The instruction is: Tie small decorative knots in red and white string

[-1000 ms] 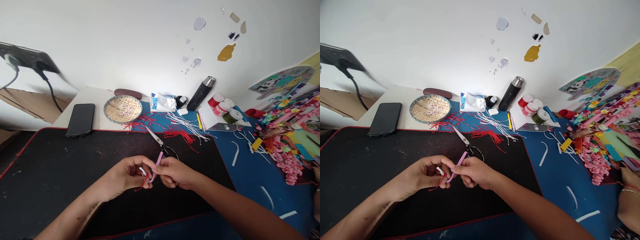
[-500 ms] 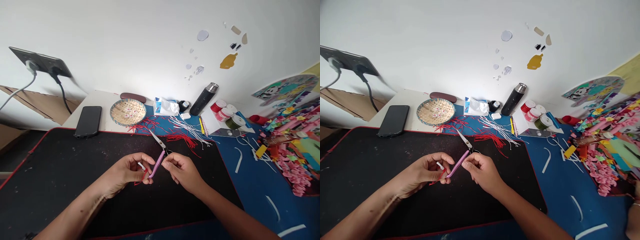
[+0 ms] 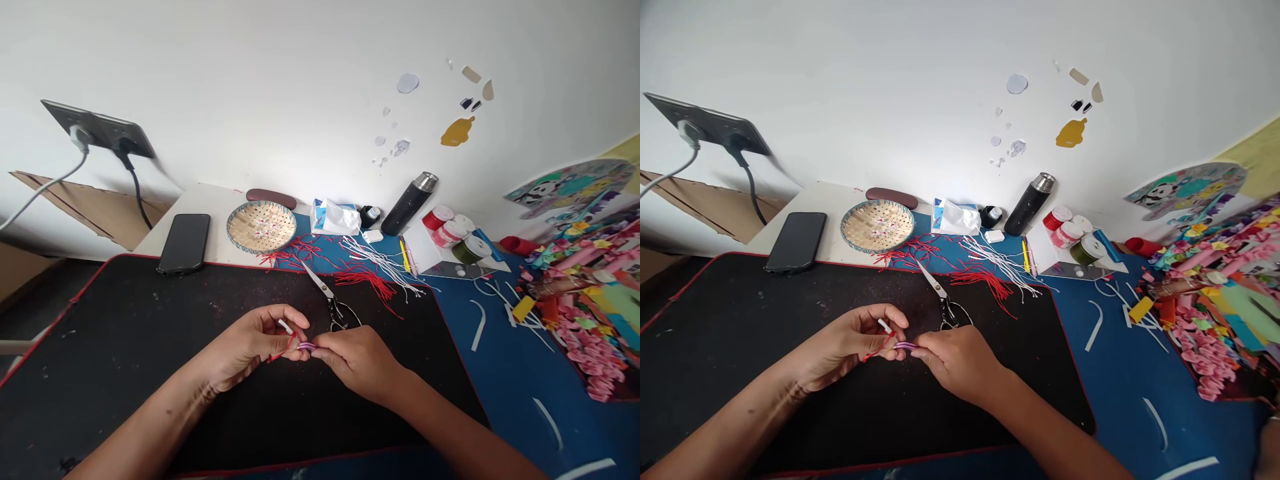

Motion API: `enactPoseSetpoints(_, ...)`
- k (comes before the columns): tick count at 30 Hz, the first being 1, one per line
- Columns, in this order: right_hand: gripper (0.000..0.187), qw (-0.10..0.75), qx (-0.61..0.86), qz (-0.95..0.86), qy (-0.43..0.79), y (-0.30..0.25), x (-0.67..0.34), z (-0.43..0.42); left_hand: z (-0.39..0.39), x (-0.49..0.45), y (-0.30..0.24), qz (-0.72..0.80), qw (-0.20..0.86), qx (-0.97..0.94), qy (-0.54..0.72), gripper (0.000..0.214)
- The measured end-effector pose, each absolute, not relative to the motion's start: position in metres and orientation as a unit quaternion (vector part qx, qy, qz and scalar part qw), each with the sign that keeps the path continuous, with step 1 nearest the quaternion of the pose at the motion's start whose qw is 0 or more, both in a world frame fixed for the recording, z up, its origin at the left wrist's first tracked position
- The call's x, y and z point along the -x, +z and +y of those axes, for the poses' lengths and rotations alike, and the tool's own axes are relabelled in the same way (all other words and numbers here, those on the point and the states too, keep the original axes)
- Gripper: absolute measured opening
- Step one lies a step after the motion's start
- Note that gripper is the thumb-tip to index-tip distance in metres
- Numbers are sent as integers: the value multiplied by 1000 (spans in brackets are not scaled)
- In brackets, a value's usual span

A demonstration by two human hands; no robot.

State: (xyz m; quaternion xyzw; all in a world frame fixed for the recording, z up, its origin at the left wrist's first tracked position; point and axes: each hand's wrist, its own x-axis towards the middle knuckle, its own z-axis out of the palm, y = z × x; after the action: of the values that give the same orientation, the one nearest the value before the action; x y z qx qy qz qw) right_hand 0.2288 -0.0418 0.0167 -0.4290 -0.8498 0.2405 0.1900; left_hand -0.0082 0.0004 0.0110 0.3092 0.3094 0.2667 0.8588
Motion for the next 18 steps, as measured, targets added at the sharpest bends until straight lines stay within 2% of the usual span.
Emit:
enactPoseSetpoints(5,25,181,458,-813,309,25,-227,-42,3,9,11,320,854,-305,272,34)
enactPoseSetpoints(11,27,142,489,-766,392,31,-225,-45,4,7,6,359,812,-373,271,36)
enactPoseSetpoints(18,23,143,518,-698,474,32,-221,-51,4,4,7,359,800,-404,260,39)
